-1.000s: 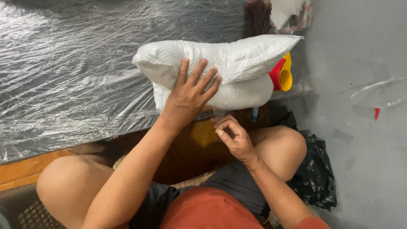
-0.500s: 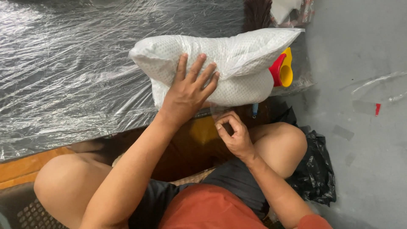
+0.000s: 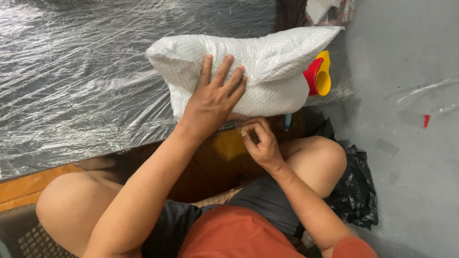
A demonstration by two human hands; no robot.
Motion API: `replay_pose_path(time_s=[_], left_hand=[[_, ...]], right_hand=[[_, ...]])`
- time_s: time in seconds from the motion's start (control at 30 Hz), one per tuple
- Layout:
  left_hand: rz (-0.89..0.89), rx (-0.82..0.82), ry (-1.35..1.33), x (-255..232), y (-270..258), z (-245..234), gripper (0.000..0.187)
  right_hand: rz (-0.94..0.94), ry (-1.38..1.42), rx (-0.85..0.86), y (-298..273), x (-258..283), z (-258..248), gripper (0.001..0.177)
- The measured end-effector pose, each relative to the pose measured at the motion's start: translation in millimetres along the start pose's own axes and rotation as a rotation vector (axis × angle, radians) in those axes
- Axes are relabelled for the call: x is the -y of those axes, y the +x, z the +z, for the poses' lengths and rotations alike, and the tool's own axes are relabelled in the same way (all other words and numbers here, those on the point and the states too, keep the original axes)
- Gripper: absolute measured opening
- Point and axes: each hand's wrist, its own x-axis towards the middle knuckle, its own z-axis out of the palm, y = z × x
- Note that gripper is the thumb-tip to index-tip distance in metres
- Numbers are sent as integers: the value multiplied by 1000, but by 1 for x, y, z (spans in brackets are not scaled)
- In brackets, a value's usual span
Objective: Vacuuming air out of a cushion inside a plastic bag to compress it and then sealing the bag with tape.
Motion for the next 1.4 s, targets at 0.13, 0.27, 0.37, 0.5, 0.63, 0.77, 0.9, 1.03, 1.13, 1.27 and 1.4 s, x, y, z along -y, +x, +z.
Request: replay_pose_path(time_s=[0.13,0.27,0.37,0.5,0.63,0.77,0.9,1.03,1.13,1.27,1.4], left_hand=[[22,180,-4,5,1,5,88],[44,256,-32,9,8,-25,90],[55,300,-77,14,7,-36,87],[2,332,-112,10,9,-40,89],[-5,329,-43,7,9,-28,98],[6,359,44,6,9,-20,99],[0,418,81,4,12,-24,99],[-26,446,106,2,12,-26,98],[-24,474,94,7,17,-31,96],[-37,437,72,7,12,-16,98],[-38,311,79,7,17,-22,102]], right_hand=[[-52,-2,-9,5,-1,0,1],[-50,-44,-13,4,-2,2,2],[-53,-43,-8,4,-4,4,3],[-60,-40,-4,2,-11,5,5],[-69,-60,-19,4,-9,4,3],[-83,-71,-27,8,-7,5,3],[-52,-216,-100,11,8,9,4],[48,-376,-118,6,-2,13,11],[357,-219,-44,-13,-10,14,8],[278,-66,-97,-6,20,-3,7],[151,177,-11,12,11,-6,16]])
